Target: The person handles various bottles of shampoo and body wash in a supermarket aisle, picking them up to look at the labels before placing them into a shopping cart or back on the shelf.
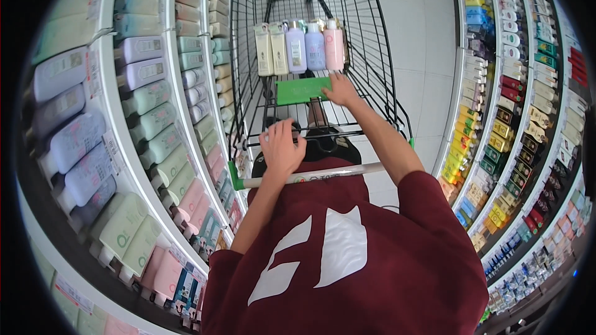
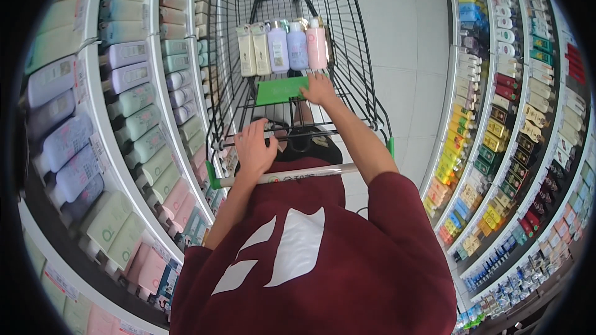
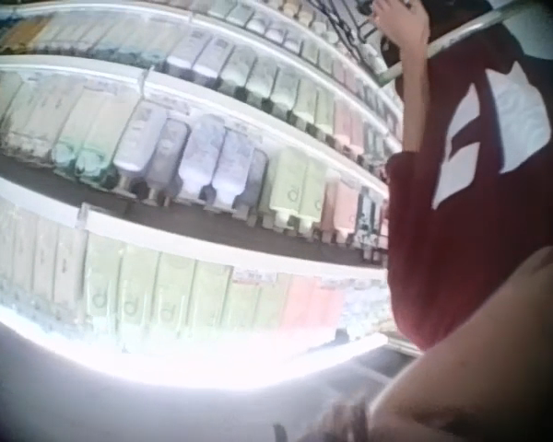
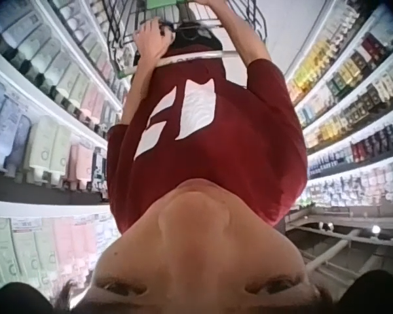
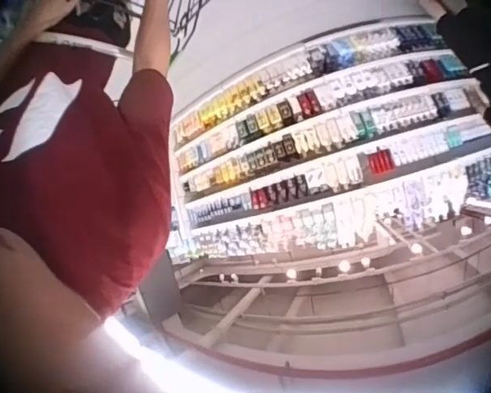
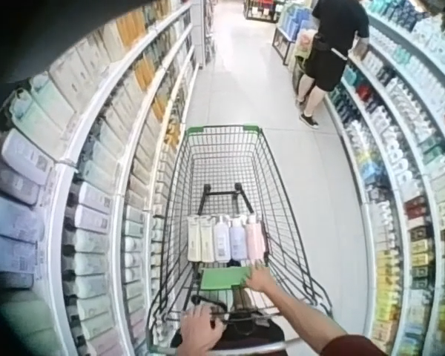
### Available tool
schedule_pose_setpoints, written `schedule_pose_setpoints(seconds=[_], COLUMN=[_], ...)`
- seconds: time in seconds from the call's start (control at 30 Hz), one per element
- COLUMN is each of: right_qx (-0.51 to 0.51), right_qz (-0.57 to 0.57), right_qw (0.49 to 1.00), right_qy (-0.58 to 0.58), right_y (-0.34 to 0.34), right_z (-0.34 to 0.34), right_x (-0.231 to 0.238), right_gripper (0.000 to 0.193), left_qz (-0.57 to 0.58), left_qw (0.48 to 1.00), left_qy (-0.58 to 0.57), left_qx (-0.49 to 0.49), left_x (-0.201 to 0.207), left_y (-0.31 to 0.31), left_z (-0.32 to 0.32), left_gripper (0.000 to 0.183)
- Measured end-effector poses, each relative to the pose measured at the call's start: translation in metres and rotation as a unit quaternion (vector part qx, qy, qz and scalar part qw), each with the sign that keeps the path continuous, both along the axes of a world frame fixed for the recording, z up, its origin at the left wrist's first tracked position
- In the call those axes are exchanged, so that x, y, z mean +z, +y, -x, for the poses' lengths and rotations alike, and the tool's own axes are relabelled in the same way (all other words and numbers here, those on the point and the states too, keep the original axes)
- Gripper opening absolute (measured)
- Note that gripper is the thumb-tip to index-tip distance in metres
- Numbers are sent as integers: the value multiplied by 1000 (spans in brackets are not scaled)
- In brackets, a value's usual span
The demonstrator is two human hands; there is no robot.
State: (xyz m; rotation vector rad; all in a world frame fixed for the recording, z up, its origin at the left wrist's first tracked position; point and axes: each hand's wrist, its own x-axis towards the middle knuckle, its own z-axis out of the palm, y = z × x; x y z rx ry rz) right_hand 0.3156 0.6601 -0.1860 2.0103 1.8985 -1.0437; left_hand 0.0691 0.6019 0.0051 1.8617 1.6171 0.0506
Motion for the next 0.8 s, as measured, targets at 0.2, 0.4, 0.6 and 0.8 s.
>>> schedule_pose_setpoints(seconds=[0.2,0.4,0.6,0.8], right_qx=[-72,29,31,-7], right_qz=[190,192,178,236], right_qw=[979,981,983,972], right_qy=[-35,-4,27,-12], right_y=[29,53,69,79], right_z=[-11,-15,-11,-12], right_x=[-32,-54,-74,-98], right_gripper=[79,72,65,61], left_qz=[144,228,256,272], left_qw=[967,955,944,942], left_qy=[168,130,109,90], left_qx=[-128,-137,-180,-174], left_x=[-36,-67,-102,-114], left_y=[45,68,83,90], left_z=[-20,-28,-41,-48], left_gripper=[61,76,72,67])
